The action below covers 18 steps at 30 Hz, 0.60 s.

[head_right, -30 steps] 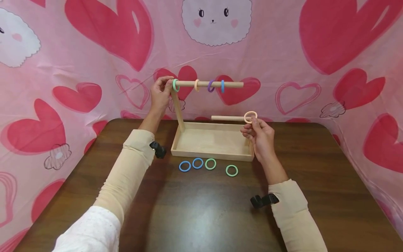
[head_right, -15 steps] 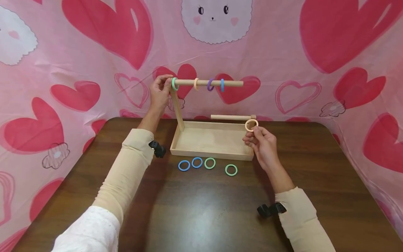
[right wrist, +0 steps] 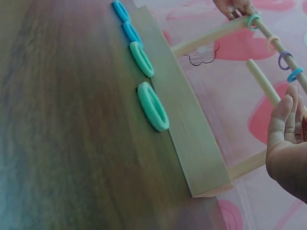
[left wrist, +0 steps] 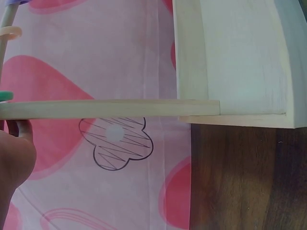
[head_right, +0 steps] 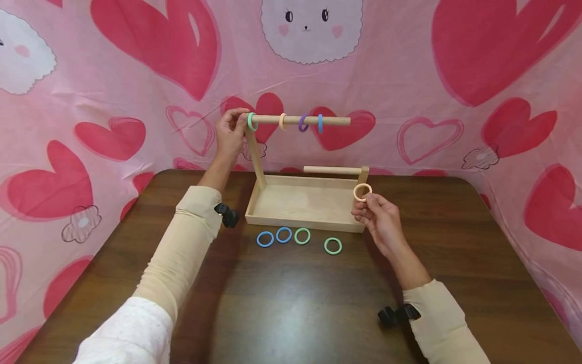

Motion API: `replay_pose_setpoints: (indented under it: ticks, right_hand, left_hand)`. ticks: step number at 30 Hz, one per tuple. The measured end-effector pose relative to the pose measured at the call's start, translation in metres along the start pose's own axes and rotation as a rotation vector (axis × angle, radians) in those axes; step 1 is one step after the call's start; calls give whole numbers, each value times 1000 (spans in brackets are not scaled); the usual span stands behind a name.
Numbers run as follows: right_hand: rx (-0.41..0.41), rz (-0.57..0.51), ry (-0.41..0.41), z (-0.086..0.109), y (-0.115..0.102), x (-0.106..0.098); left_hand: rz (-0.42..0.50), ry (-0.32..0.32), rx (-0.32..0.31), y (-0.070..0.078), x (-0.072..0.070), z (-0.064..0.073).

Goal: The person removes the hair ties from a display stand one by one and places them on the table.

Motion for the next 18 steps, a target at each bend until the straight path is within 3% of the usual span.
replay_pose_setpoints:
  ticks: [10,18]
  right_hand:
    - [42,25,-32,7,8,-6]
    - [90,31,-129,15,14,-12]
  left_hand:
    - [1,-11,5,0,0,1]
    - [16,-3,-4,-1,0,1]
Point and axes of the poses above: each hand's wrist, its own z-axis away from the middle knuckle, its own x-axis out of the palm, y = z × x, the point moved 5 cm from there along -z, towards the middle knuckle, and after that the axes turned 14 degrees about z, right-handed, at the moved point
